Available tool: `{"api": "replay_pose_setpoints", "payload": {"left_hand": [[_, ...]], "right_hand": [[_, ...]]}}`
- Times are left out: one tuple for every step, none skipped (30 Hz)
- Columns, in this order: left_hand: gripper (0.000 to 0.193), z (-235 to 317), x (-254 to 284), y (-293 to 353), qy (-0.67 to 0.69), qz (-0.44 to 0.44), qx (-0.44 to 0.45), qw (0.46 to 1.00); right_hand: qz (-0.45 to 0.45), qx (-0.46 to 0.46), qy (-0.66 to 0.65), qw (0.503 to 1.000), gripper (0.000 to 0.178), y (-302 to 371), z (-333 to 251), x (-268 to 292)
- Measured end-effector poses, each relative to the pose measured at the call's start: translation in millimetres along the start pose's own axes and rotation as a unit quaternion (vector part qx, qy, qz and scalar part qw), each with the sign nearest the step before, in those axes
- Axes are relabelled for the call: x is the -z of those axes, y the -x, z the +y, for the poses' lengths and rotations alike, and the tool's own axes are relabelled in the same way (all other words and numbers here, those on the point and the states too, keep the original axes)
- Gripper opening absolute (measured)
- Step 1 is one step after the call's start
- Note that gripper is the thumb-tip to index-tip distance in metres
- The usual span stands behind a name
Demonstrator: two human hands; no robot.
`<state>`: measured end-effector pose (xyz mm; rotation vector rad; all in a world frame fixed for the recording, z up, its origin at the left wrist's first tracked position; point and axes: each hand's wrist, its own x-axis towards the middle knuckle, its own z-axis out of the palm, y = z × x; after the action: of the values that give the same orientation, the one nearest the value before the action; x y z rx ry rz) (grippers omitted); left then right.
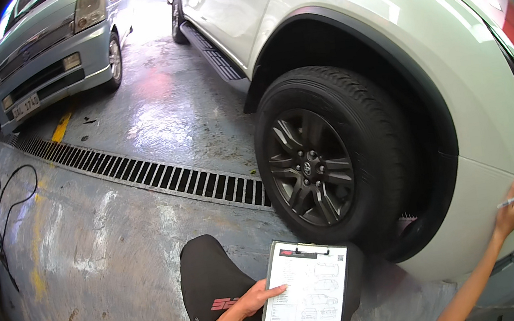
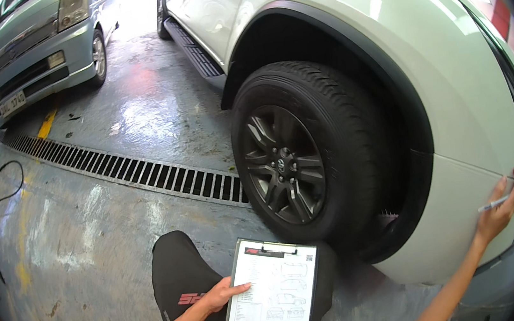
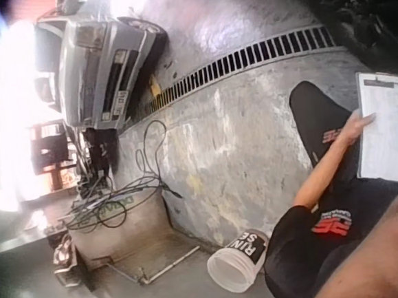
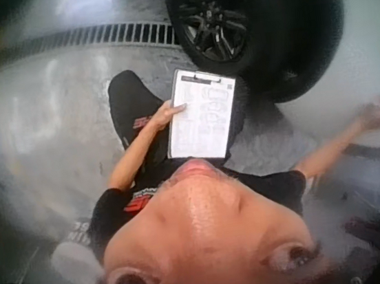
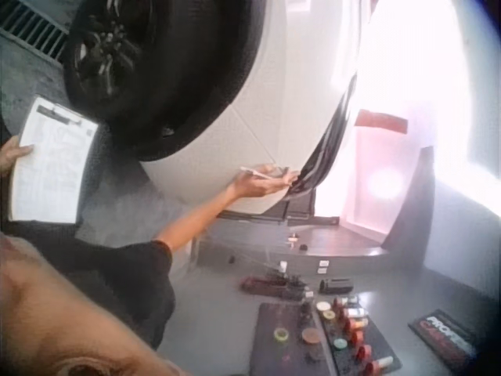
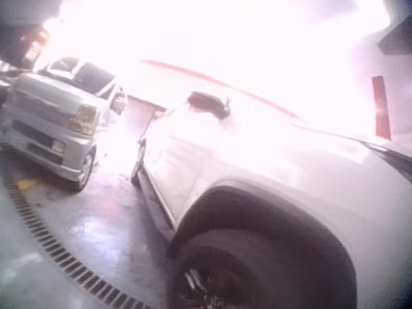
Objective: The person inspects the exterior of a white SUV in a garage, touching the front bumper, hood, and side panels while holding a clipboard. They write on the clipboard with a pen, documenting observations of the vehicle's condition.
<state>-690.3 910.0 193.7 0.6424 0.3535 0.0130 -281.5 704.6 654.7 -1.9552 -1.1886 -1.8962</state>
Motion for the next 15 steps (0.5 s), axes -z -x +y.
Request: {"api": "replay_pose_setpoints", "payload": {"left_hand": [[0.057,2.1,0.5,-0.1,-0.014,0.004,-0.001,1.000],[0.058,3.4,0.7,-1.1,-0.027,0.007,-0.002,1.000],[0.060,3.0,1.3,-1.9,-0.021,0.016,-0.009,1.000],[0.059,2.4,1.2,-1.3,-0.029,0.024,-0.009,0.999],[0.059,2.3,0.8,-0.5,-0.036,0.032,-0.009,0.999],[0.058,0.8,0.3,-0.8,-0.040,0.038,-0.010,0.998],[0.057,1.9,-0.3,-0.5,-0.040,0.037,0.001,0.999],[0.057,-0.8,-0.7,-2.2,-0.045,0.034,-0.002,0.998],[0.057,-1.6,0.9,-1.9,-0.054,0.034,-0.005,0.998],[0.057,-2.5,0.9,-2.2,-0.063,0.035,-0.008,0.997],[0.056,-2.8,-1.2,-0.7,-0.064,0.039,-0.005,0.997],[0.056,-2.6,-4.2,1.1,-0.064,0.045,-0.002,0.997],[0.055,-3.0,-6.8,2.4,-0.064,0.051,0.000,0.997],[0.055,-4.5,-6.7,3.6,-0.071,0.064,-0.002,0.995],[0.054,-6.1,-6.1,1.8,-0.077,0.075,-0.004,0.994]], "right_hand": [[0.000,-0.007,-0.012,1.000,0.036,-3.2,-4.3,1.0],[0.004,-0.007,0.000,1.000,0.035,-6.0,-6.3,3.4],[0.006,-0.010,0.006,1.000,0.035,-3.8,-7.3,-0.1],[0.009,-0.012,0.012,1.000,0.035,-2.2,-7.5,-1.9],[0.010,-0.019,0.023,0.999,0.034,-0.4,-7.2,-2.0],[0.011,-0.017,0.026,0.999,0.034,-0.3,-7.5,-1.1],[0.012,-0.014,0.028,0.999,0.034,-0.4,-7.4,0.1],[0.013,-0.011,0.030,0.999,0.034,-0.9,-7.2,0.9],[0.012,-0.010,0.031,0.999,0.033,0.0,-8.9,0.6],[0.012,-0.009,0.032,0.999,0.033,-0.7,-10.3,0.4],[0.009,-0.007,0.034,0.999,0.033,-2.6,-10.5,2.6],[0.007,-0.005,0.034,0.999,0.033,-3.6,-8.3,4.4],[0.005,-0.004,0.033,0.999,0.033,-4.3,-5.2,5.7],[0.006,-0.005,0.028,1.000,0.032,-2.9,-3.0,4.5],[0.004,-0.012,0.019,1.000,0.032,-2.2,-0.9,3.9]]}}
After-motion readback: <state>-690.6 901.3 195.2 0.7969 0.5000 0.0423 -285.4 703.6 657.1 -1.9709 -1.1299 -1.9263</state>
